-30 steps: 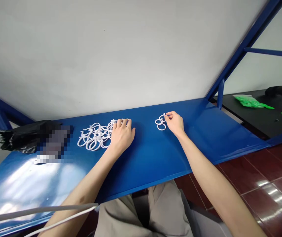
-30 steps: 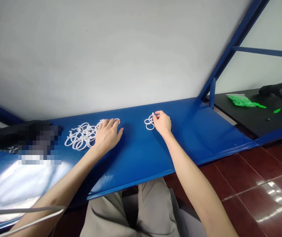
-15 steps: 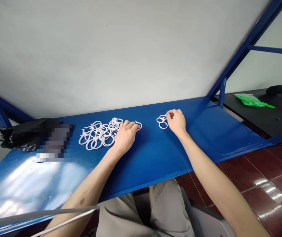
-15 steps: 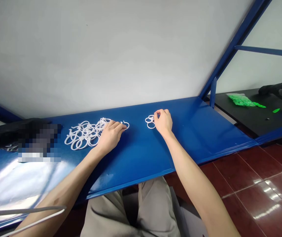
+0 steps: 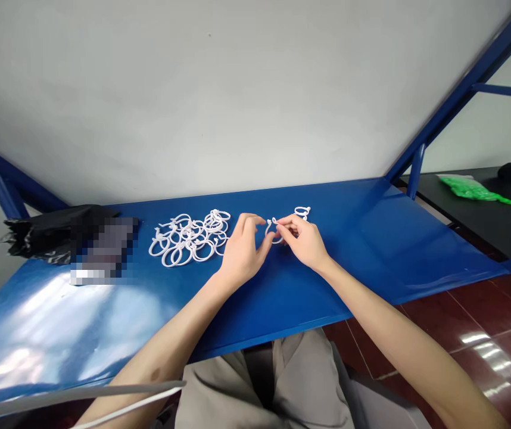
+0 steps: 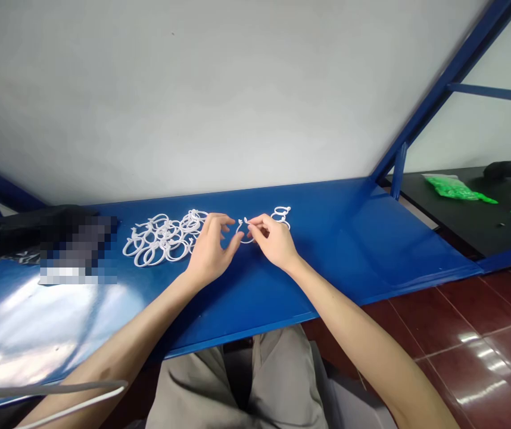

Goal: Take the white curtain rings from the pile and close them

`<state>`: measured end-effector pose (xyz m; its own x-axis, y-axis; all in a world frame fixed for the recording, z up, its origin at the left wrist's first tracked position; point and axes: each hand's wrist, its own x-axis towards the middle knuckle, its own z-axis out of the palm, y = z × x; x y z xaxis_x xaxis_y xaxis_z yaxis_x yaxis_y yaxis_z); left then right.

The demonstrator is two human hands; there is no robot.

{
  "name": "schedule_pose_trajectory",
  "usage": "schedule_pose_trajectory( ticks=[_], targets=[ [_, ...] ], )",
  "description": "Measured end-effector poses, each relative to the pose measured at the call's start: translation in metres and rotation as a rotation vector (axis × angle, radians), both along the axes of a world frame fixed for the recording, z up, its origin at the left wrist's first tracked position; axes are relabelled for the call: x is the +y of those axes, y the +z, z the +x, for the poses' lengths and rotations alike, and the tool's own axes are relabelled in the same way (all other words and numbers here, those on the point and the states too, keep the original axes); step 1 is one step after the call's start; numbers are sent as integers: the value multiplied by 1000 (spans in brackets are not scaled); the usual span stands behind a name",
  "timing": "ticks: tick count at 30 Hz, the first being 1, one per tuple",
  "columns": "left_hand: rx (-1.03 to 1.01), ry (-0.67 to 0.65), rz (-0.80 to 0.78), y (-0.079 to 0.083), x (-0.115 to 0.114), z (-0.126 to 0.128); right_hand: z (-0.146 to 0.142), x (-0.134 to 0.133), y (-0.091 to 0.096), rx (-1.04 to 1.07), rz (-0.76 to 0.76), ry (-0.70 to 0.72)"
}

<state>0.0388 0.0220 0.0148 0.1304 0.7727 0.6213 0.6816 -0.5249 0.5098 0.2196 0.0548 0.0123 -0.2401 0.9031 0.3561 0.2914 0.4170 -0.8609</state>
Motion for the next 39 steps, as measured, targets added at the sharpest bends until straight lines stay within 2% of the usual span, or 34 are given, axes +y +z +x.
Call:
schedule_pose_trajectory(
  ticks=[2,4,6,8,13,23,30,33,36,37,39],
  targets=[
    [-135,34,-151,-2,0,2,0,-2,0,12,15,18],
    [-255,-31,-291,-5,1,3,-2,-3,-1,6,23,43],
    [-358,-72,-355,-8,1,3,-4,-4,-4,8,6,65],
    [-405,-66,-351,-10,1,3,-4,-3,-8,30,-32,82],
    [-377,-84,-280,-11,-2,4,-4,-1,-13,85,-69,93],
    [-343,-30,-213,-7,-4,6,-8,-3,-6,93,-78,74],
    [-208,6,-66,-19,-8,4,-5,-11,-6,22,61,135],
    [-82,-19,-60,-15,-6,2,-5,-10,-6,-48,133,133],
    [136,-26,-69,-2,1,-7,-3,-3,-5,-166,223,68],
    [222,4,-50,2,4,-12,-1,0,-3,-214,259,21],
    [339,149,-8,7,11,-26,8,10,-1,-308,318,-107]
  ],
)
